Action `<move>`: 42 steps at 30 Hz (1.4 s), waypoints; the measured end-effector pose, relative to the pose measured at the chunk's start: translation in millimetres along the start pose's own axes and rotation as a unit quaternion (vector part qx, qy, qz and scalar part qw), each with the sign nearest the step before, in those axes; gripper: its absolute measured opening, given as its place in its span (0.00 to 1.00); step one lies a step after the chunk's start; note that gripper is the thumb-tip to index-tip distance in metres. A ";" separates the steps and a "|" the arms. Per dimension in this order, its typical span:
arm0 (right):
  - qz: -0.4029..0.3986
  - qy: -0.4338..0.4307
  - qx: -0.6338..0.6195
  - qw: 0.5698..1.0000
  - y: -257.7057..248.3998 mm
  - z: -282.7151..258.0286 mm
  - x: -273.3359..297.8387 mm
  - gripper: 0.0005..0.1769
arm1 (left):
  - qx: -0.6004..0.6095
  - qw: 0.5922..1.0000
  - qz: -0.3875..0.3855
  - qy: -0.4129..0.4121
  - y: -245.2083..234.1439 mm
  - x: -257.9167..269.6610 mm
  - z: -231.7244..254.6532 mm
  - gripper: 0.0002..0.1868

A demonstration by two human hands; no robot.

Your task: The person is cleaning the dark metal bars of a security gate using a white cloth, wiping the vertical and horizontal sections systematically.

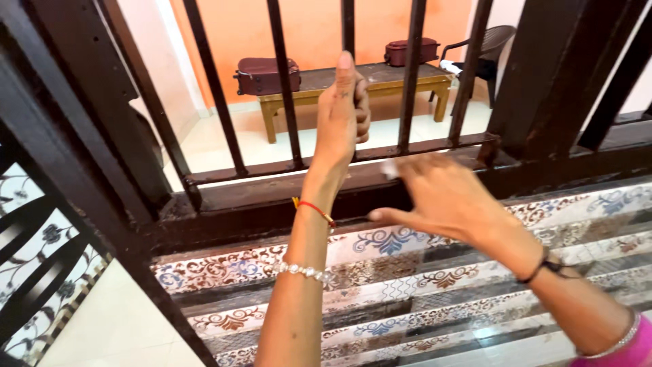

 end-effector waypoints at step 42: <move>0.053 -0.045 -0.098 0.993 24.0 -38.5 -46.7 0.44 | -0.023 0.998 -0.042 -0.037 -3.9 6.4 8.6 0.32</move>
Point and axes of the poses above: each hand's wrist, its own x-axis away from the middle knuckle, its own y-axis out of the palm, z = x × y, the point moved 2 cm from there along -x, towards the middle knuckle, and after that the axes turned 15 degrees about -y, right-handed, at the moved point
